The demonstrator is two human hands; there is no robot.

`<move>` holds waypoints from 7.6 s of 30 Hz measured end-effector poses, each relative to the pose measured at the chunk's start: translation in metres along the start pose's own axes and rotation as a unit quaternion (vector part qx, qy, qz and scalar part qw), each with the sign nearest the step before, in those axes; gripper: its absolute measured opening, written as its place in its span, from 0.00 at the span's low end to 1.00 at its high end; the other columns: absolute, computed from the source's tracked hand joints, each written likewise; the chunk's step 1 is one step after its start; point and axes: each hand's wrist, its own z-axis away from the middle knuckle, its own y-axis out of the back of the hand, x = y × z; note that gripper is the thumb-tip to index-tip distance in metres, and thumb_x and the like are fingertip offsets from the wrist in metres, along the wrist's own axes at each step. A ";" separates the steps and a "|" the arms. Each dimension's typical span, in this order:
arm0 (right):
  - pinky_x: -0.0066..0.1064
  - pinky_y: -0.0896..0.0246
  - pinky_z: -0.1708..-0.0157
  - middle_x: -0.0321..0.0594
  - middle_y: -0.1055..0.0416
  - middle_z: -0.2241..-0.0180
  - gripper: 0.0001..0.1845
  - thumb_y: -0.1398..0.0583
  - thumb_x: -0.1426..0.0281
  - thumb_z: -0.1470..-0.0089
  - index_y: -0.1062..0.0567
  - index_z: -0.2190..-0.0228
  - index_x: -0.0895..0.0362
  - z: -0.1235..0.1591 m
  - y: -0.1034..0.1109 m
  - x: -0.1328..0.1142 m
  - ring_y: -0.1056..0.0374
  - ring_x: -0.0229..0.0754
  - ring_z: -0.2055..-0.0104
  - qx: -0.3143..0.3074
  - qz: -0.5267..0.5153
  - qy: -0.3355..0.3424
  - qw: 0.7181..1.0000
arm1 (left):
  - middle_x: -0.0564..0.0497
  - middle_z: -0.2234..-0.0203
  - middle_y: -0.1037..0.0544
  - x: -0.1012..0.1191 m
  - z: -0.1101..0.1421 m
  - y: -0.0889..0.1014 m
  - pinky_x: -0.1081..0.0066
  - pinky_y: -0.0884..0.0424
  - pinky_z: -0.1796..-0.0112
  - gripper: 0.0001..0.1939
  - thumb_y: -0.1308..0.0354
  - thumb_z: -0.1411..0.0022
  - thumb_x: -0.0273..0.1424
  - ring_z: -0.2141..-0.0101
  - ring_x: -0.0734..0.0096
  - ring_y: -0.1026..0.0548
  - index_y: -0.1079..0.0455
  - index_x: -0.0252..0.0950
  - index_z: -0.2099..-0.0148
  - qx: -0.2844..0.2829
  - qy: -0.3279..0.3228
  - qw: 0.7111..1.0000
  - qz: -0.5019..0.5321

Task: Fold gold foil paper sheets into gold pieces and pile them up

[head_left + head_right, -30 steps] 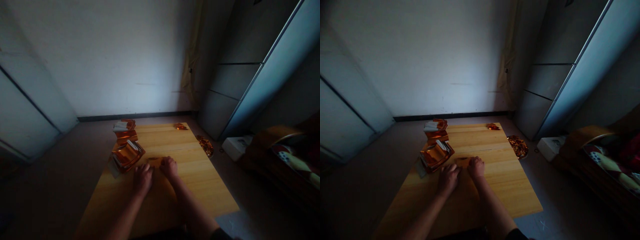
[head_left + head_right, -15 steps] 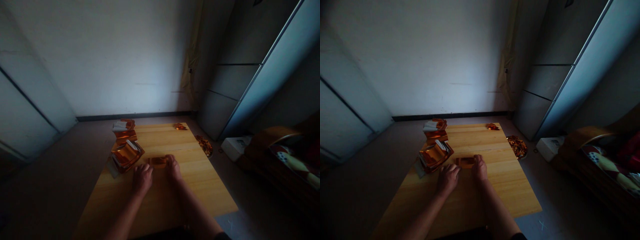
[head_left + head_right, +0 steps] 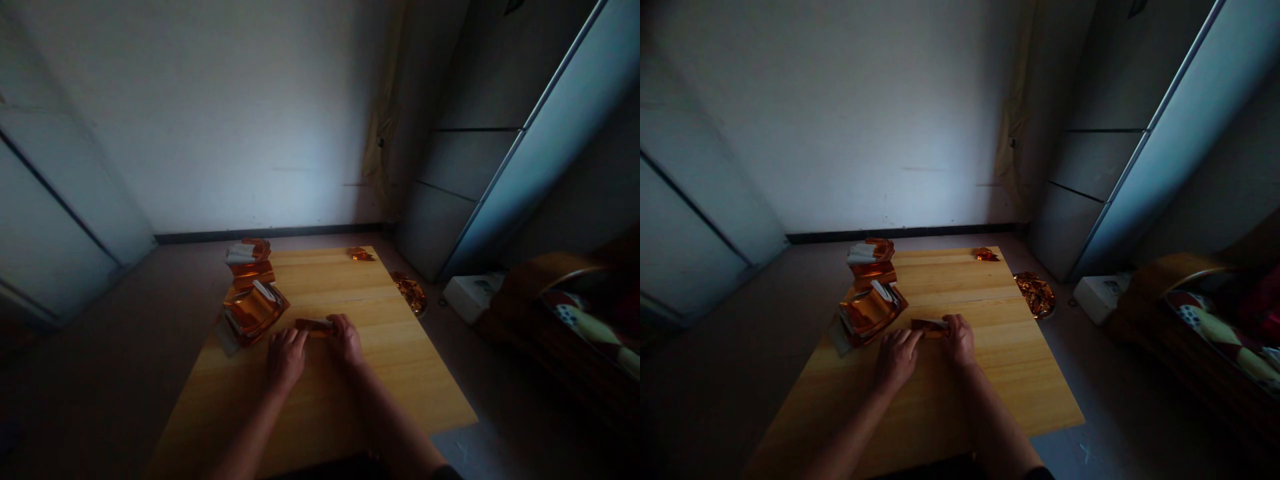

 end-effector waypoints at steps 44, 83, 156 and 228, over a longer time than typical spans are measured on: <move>0.26 0.44 0.67 0.39 0.32 0.72 0.10 0.45 0.80 0.60 0.26 0.75 0.58 0.000 0.001 -0.002 0.37 0.38 0.69 -0.010 0.060 0.035 0.998 | 0.49 0.70 0.27 -0.008 -0.002 -0.010 0.68 0.34 0.60 0.07 0.47 0.43 0.23 0.64 0.67 0.30 0.29 0.37 0.69 0.038 -0.017 0.993 0.108; 0.36 0.53 0.60 0.41 0.33 0.64 0.23 0.44 0.48 0.48 0.26 0.64 0.55 0.026 0.036 -0.010 0.43 0.44 0.62 -0.138 0.195 0.222 0.945 | 0.44 0.54 0.29 -0.007 0.006 0.002 0.57 0.34 0.54 0.19 0.43 0.54 0.25 0.56 0.56 0.32 0.26 0.38 0.56 0.023 -0.009 0.997 0.066; 0.36 0.54 0.59 0.41 0.33 0.66 0.11 0.46 0.61 0.41 0.25 0.63 0.49 0.008 0.018 -0.012 0.43 0.44 0.60 -0.131 0.250 0.190 0.940 | 0.46 0.65 0.26 0.002 0.010 -0.003 0.66 0.35 0.63 0.11 0.50 0.40 0.26 0.63 0.63 0.30 0.27 0.40 0.59 0.045 0.003 0.999 -0.007; 0.33 0.50 0.56 0.35 0.26 0.61 0.09 0.40 0.60 0.45 0.21 0.67 0.49 0.001 0.042 0.006 0.36 0.40 0.59 -0.187 0.109 0.182 0.959 | 0.45 0.50 0.28 0.008 0.003 0.007 0.43 0.50 0.44 0.10 0.47 0.42 0.30 0.51 0.57 0.30 0.31 0.41 0.56 -0.040 -0.057 0.997 0.034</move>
